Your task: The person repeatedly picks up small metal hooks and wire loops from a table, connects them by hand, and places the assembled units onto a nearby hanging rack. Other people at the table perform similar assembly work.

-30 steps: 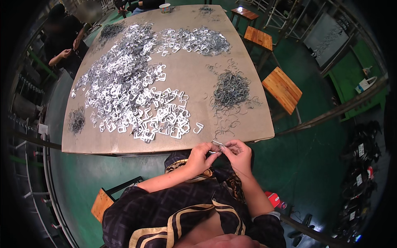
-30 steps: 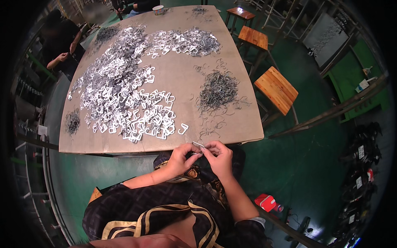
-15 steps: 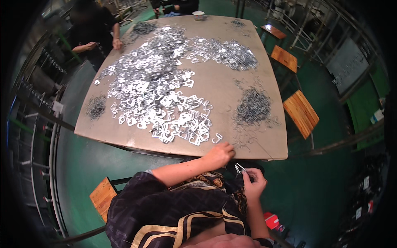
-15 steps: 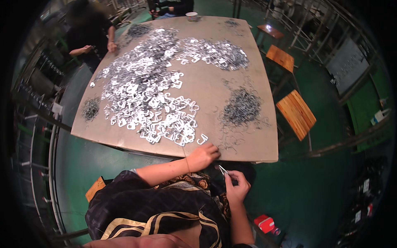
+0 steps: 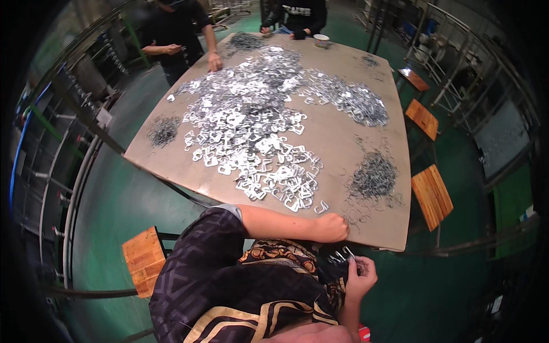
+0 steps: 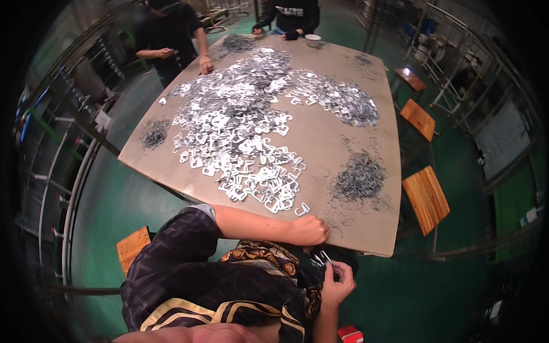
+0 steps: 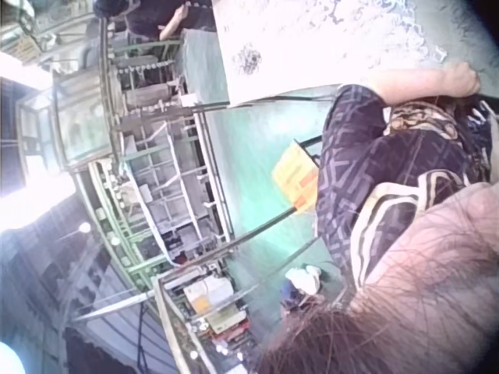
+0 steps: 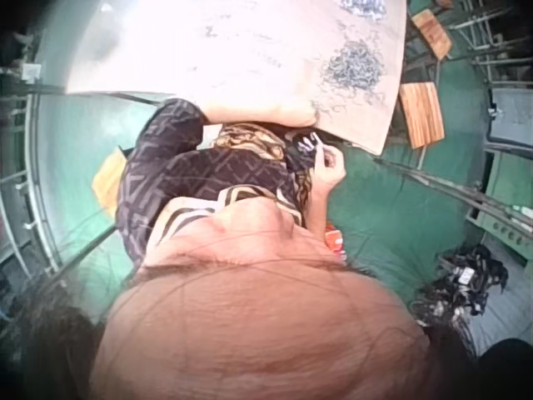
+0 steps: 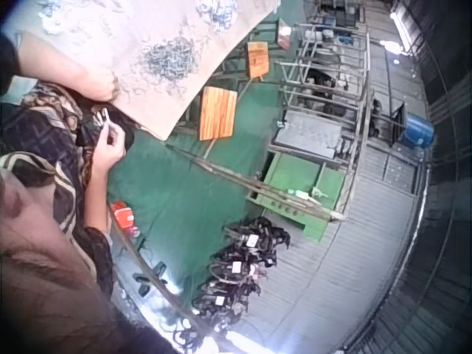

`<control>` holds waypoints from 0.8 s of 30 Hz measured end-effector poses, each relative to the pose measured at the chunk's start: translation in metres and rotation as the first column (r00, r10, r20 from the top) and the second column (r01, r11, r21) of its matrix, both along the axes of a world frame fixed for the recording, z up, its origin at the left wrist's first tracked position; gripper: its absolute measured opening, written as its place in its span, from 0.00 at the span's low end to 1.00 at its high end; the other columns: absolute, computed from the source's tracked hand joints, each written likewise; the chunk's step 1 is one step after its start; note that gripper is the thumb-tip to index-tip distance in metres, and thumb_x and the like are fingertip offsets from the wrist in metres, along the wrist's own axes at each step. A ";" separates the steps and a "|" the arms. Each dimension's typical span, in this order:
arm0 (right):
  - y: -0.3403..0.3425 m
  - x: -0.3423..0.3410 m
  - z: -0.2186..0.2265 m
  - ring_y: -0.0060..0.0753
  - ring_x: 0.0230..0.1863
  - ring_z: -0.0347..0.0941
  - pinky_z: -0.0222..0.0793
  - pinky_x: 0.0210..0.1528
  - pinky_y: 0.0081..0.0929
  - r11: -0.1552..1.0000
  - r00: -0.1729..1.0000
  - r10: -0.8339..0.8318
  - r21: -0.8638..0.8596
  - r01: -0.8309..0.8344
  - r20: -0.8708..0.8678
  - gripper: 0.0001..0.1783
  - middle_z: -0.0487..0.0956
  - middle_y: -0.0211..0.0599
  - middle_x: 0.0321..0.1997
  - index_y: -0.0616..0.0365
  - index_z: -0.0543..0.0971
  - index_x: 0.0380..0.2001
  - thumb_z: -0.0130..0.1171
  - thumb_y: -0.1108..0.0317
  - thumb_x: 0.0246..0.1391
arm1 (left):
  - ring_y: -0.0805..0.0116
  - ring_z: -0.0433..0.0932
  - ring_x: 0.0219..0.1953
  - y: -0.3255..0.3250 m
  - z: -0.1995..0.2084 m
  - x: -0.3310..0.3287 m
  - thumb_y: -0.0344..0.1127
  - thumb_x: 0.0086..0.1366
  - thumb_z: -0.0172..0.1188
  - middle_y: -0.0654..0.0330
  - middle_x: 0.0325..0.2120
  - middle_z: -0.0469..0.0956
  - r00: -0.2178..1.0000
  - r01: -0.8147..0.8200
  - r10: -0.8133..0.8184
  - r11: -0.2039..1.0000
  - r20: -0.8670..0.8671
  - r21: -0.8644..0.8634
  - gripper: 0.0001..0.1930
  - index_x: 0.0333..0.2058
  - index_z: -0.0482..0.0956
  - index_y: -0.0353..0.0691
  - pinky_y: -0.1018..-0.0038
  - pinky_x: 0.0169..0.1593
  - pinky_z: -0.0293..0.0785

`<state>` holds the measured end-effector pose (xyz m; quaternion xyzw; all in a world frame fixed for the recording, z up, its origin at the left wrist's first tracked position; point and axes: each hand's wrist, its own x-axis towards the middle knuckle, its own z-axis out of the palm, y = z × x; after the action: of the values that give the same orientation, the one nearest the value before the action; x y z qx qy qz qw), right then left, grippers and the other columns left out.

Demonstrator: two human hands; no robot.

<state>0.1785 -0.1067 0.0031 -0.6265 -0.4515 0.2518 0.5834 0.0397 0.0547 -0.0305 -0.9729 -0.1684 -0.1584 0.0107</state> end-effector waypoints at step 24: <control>0.011 -0.027 0.006 0.25 0.36 0.80 0.76 0.41 0.21 0.990 0.986 0.139 -0.010 -0.139 0.089 0.22 0.83 0.41 0.34 0.63 0.71 0.48 0.63 0.85 0.48 | 0.58 0.73 0.44 -0.043 0.074 -0.055 0.30 0.49 0.67 0.58 0.36 0.76 0.864 0.212 0.278 0.554 0.419 -0.805 0.06 0.24 0.78 0.38 0.66 0.51 0.67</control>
<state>0.1517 -0.0955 0.0094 -0.6051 -0.5194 0.2644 0.5424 -0.0149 0.0118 0.0430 -0.7801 -0.2384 -0.3063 -0.4907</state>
